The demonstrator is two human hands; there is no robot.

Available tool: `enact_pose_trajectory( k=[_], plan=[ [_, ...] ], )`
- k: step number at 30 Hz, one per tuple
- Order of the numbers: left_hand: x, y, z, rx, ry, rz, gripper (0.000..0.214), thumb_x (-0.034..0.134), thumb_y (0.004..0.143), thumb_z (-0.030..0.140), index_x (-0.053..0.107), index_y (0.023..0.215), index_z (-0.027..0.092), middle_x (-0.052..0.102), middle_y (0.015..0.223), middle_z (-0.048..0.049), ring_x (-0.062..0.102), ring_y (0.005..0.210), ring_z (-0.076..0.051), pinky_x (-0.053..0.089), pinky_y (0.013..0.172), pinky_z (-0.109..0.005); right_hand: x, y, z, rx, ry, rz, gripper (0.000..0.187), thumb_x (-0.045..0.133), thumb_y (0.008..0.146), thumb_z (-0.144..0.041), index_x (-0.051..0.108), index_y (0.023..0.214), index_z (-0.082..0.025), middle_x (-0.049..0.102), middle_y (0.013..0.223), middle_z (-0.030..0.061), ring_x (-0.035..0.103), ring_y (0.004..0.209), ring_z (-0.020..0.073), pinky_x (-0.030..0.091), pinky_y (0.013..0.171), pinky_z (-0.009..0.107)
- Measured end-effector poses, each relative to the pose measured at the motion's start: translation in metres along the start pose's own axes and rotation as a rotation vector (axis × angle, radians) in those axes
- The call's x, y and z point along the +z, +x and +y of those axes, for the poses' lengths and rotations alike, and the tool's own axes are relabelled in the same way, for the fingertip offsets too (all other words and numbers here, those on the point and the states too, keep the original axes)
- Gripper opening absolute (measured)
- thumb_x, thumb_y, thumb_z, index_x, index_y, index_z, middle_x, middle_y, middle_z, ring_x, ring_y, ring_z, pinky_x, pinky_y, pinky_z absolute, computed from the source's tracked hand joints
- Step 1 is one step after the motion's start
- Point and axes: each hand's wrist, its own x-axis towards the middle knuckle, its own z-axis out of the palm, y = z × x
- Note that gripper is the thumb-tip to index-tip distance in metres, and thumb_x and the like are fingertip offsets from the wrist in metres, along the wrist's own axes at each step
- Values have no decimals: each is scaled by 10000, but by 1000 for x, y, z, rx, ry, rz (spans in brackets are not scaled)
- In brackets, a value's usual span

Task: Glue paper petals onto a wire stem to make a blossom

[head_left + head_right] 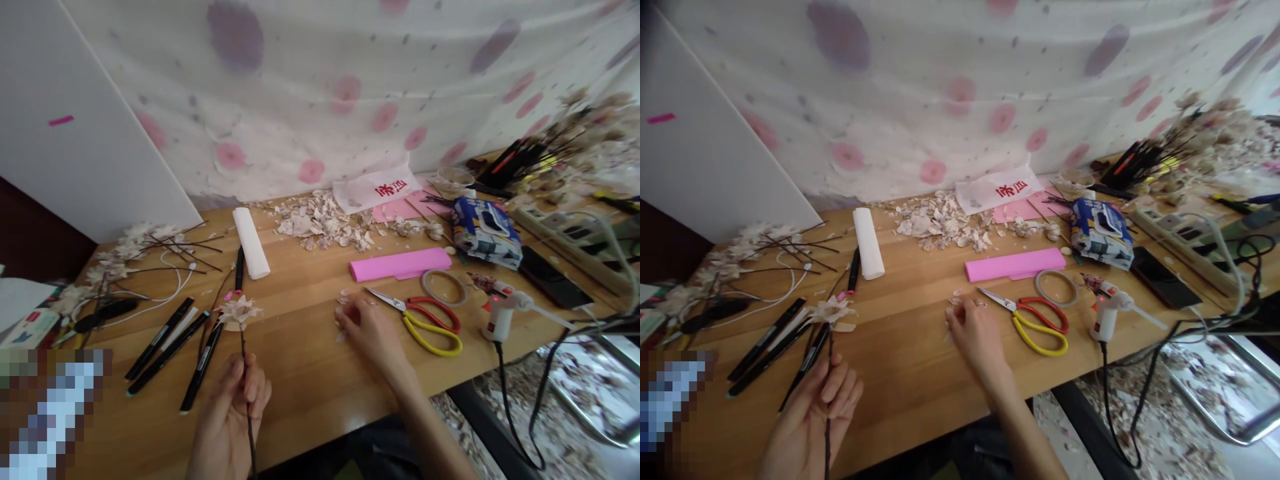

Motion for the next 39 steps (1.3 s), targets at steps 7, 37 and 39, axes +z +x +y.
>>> enact_pose_trajectory(
  k=[7, 37, 39],
  plan=[
    [4, 5, -4, -39, -15, -66, 318, 989, 541, 299, 739, 651, 136, 487, 483, 53, 393, 444, -53, 421, 430, -175, -2, 5, 0, -14, 53, 14, 98, 667, 879, -190, 630, 789, -205, 710, 859, 83, 656, 792, 240, 427, 698, 313],
    [31, -19, -18, -169, -49, -307, 298, 983, 612, 320, 796, 762, 144, 653, 487, 34, 525, 349, -33, 421, 373, -104, -60, -40, -75, -669, 536, 359, 193, 650, 939, -34, 713, 933, -216, 736, 887, 28, 709, 808, 149, 560, 718, 259],
    [33, -23, -20, -170, -54, -308, 306, 984, 608, 325, 793, 762, 142, 658, 485, 33, 528, 340, -37, 425, 368, -107, -57, -42, -79, -680, 496, 395, 172, 668, 937, -48, 691, 932, -218, 744, 857, 20, 707, 787, 153, 554, 707, 263]
  ],
)
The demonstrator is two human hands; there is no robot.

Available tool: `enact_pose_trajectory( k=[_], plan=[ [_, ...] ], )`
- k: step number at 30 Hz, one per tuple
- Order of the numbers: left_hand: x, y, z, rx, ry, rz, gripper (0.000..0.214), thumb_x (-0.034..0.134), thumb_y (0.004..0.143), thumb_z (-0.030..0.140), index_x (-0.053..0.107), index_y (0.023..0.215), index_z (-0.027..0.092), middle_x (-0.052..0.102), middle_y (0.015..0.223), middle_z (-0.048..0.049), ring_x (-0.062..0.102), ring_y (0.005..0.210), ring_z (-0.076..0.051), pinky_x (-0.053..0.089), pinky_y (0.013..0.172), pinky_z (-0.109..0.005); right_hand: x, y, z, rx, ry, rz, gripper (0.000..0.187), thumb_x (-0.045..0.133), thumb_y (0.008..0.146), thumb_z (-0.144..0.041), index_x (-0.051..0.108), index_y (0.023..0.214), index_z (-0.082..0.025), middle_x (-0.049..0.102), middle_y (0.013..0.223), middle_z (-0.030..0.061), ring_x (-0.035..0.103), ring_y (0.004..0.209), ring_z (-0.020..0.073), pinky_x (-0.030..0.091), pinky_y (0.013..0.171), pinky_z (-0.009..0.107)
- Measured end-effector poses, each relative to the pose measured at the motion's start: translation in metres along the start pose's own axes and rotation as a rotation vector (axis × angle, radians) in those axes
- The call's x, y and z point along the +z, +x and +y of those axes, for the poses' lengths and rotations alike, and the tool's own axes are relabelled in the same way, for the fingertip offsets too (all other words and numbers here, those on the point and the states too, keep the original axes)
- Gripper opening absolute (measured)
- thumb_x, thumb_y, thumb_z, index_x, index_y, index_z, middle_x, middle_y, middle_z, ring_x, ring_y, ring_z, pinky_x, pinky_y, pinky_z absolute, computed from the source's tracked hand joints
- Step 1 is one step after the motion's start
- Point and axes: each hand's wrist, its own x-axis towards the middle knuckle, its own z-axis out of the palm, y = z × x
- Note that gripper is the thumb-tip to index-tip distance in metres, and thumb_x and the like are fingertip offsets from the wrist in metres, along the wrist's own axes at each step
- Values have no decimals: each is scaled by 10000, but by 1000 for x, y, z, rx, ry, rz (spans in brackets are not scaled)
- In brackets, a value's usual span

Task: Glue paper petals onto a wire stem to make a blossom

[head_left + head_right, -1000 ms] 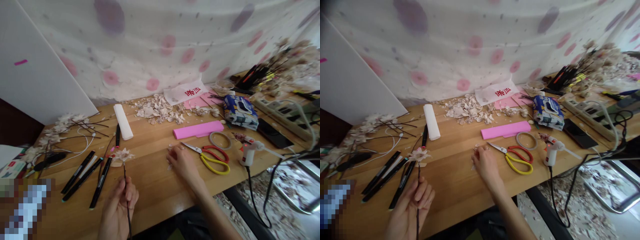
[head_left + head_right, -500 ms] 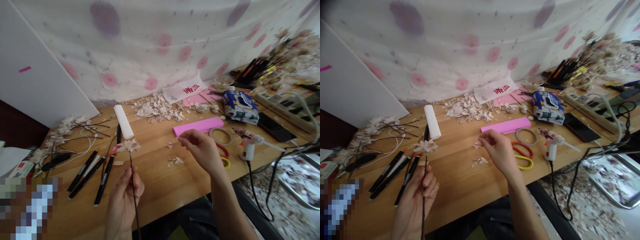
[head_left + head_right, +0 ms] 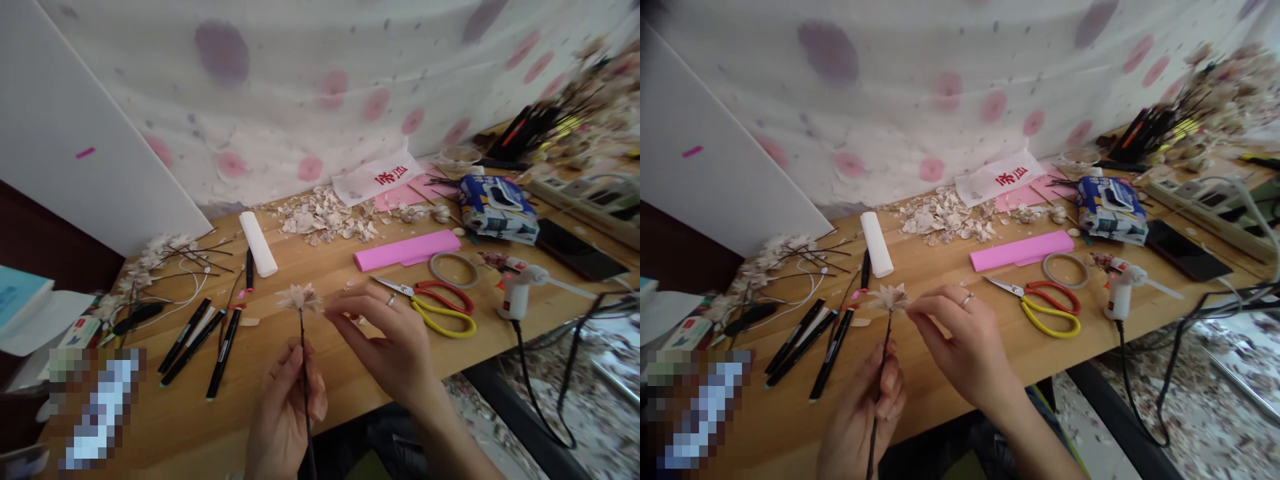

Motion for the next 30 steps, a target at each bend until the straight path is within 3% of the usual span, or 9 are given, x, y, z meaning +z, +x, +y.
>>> enact_pose_trajectory(
  k=[13, 30],
  plan=[
    [9, -10, -2, -3, 28, -35, 326, 984, 606, 337, 750, 730, 146, 697, 502, 10, 563, 333, -67, 425, 333, -106, 5, -5, -4, -59, -184, 20, 170, 689, 926, -73, 621, 958, -225, 729, 828, 6, 671, 746, 172, 504, 685, 276],
    [7, -14, -6, 23, 54, -65, 338, 972, 630, 358, 717, 728, 158, 701, 518, 13, 568, 353, -67, 450, 356, -112, 11, -9, -10, 102, -135, 63, 133, 671, 904, -147, 592, 950, -244, 721, 795, -16, 663, 678, 148, 521, 638, 266]
  ],
)
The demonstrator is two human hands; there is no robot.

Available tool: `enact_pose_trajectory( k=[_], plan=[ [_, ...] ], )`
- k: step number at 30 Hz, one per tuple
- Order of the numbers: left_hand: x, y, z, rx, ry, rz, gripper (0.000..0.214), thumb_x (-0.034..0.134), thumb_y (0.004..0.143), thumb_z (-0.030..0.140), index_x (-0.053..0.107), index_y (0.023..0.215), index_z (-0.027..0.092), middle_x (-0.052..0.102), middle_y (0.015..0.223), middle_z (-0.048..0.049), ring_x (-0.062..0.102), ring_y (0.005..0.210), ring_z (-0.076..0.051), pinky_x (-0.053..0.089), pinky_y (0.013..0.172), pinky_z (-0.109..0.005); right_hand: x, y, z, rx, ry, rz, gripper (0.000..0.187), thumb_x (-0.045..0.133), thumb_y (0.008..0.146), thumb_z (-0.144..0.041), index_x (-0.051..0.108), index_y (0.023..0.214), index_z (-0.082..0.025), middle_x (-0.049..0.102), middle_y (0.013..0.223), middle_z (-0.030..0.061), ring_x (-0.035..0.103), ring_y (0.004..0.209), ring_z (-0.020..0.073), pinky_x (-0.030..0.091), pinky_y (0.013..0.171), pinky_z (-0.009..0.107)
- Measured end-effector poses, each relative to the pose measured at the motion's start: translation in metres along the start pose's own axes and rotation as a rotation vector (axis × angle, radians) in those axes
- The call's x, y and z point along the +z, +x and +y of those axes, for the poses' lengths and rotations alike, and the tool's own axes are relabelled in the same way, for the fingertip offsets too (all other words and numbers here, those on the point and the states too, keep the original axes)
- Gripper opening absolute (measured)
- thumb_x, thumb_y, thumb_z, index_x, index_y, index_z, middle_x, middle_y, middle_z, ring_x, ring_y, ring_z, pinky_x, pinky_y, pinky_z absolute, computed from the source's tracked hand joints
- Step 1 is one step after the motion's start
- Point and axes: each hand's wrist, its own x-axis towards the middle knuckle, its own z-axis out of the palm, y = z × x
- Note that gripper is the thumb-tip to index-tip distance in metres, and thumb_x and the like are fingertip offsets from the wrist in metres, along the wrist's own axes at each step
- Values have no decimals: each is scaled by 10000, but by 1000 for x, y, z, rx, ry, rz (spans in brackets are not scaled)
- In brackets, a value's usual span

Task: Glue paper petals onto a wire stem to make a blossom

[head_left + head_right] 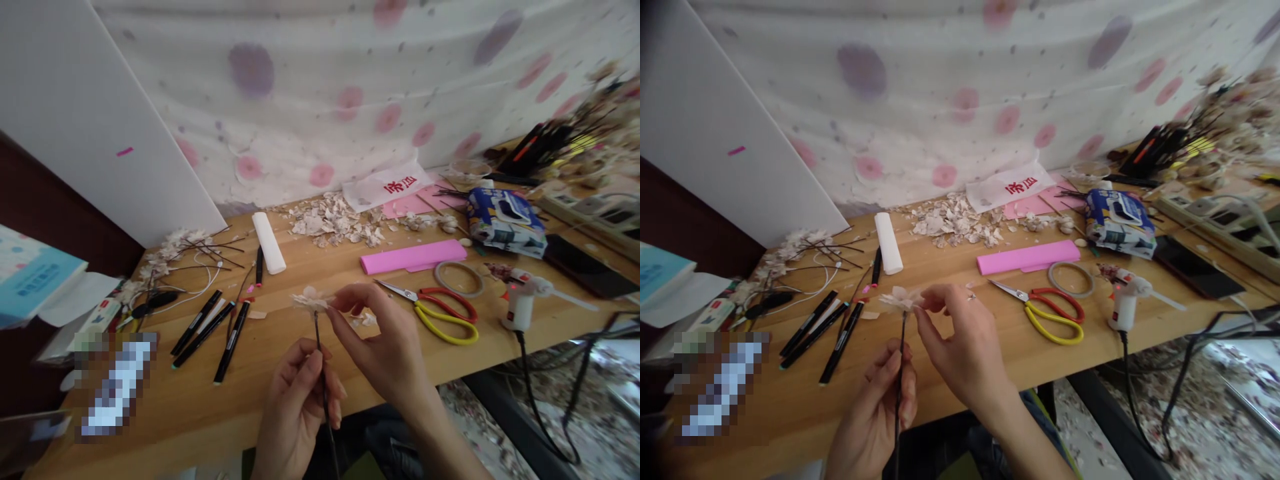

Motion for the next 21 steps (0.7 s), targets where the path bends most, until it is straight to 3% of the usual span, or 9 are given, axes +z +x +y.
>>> enact_pose_trajectory(
  k=[21],
  plan=[
    [-3, 5, -2, -10, -46, -61, 236, 942, 692, 318, 763, 755, 178, 710, 513, 14, 595, 355, -71, 465, 364, -104, 0, -2, 1, 49, 47, -16, 165, 668, 884, -126, 587, 989, -224, 662, 811, -24, 631, 700, 135, 508, 659, 256]
  ],
)
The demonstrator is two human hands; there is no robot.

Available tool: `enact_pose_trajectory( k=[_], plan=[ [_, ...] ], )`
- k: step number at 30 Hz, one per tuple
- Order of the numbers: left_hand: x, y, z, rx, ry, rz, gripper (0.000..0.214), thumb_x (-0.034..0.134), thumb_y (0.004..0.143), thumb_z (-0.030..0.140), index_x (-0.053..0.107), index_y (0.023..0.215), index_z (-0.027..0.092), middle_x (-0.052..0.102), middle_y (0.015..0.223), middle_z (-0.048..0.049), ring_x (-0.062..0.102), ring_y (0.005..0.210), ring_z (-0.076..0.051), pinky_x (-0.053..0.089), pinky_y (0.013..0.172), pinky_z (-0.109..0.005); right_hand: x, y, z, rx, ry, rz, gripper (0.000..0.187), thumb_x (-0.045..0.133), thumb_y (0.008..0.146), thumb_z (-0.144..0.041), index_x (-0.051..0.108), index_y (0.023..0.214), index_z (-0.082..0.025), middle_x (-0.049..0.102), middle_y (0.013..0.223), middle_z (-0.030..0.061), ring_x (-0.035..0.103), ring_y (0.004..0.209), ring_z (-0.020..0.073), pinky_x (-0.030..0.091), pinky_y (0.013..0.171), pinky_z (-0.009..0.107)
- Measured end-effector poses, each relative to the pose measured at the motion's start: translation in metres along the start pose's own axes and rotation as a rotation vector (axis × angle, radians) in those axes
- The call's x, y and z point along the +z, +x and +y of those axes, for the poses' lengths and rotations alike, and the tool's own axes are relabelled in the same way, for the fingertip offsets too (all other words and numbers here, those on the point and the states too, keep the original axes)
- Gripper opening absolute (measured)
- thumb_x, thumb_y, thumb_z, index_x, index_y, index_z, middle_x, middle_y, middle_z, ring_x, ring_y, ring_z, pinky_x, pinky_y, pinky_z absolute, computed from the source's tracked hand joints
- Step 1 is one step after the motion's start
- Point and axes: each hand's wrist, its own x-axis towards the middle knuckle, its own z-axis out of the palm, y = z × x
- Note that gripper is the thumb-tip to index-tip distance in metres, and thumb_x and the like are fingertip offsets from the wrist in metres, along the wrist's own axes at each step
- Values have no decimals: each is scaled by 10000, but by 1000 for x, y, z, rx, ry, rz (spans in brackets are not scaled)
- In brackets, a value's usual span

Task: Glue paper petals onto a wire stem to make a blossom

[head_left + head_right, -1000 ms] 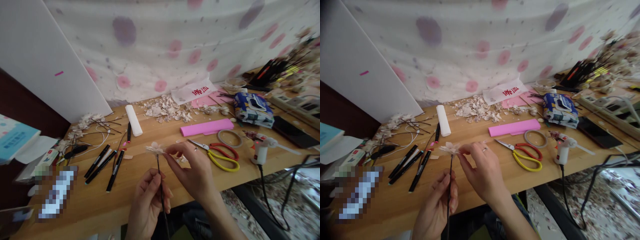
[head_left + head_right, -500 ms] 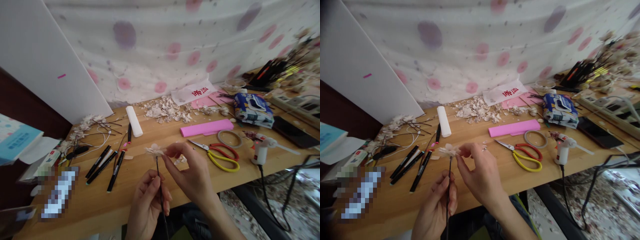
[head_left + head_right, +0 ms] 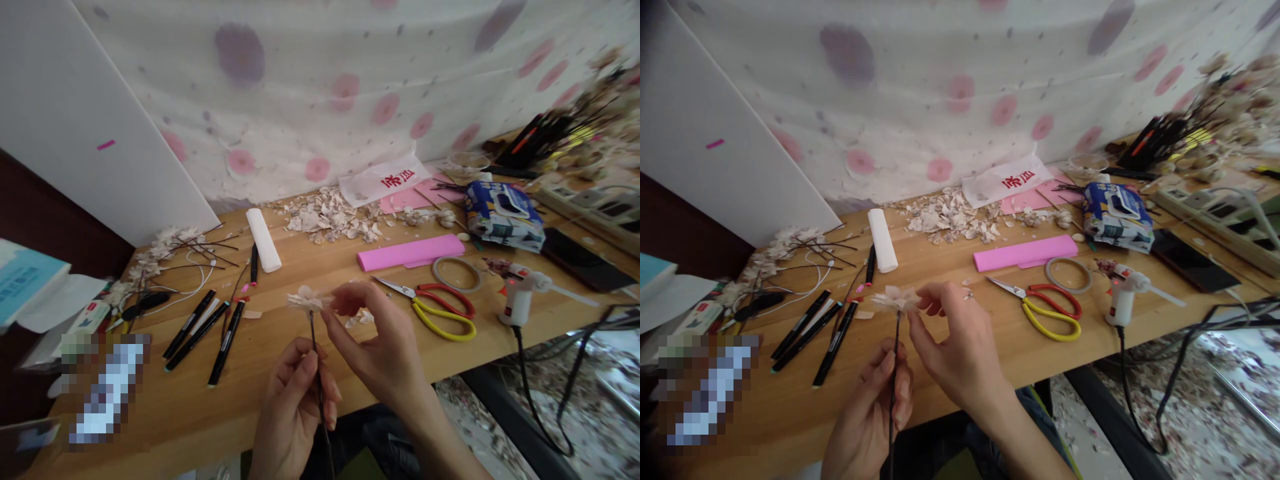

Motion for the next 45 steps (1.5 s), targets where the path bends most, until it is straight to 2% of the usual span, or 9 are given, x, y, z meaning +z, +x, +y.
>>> enact_pose_trajectory(
  k=[16, 30, 40, 45],
  plan=[
    [-4, 3, -1, -3, 2, -50, 193, 896, 763, 323, 771, 801, 181, 721, 528, 19, 603, 370, -64, 471, 377, -96, 3, 3, 3, 19, 7, -12, 203, 677, 890, -129, 581, 1054, -200, 608, 793, -40, 592, 670, 116, 483, 640, 234],
    [-3, 4, -2, -20, -41, -55, 174, 897, 764, 299, 783, 805, 175, 715, 528, 21, 604, 378, -66, 458, 361, -98, 0, 3, 1, 26, 15, 3, 212, 671, 898, -119, 577, 1060, -219, 616, 807, -51, 592, 691, 105, 484, 666, 221],
    [-2, 3, 0, -30, -36, 16, 238, 940, 701, 303, 755, 772, 170, 666, 488, 38, 566, 369, -61, 432, 356, -108, 1, 4, 4, 7, -7, 24, 221, 661, 898, -110, 577, 1074, -215, 620, 814, -50, 599, 679, 95, 488, 671, 202],
    [-6, 4, 0, -35, -30, 16, 238, 917, 735, 326, 750, 802, 170, 666, 510, 37, 568, 380, -62, 418, 368, -111, 0, 5, 3, 14, -28, 33, 209, 649, 903, -133, 574, 1082, -211, 496, 716, -84, 517, 585, 92, 432, 589, 210]
  ],
)
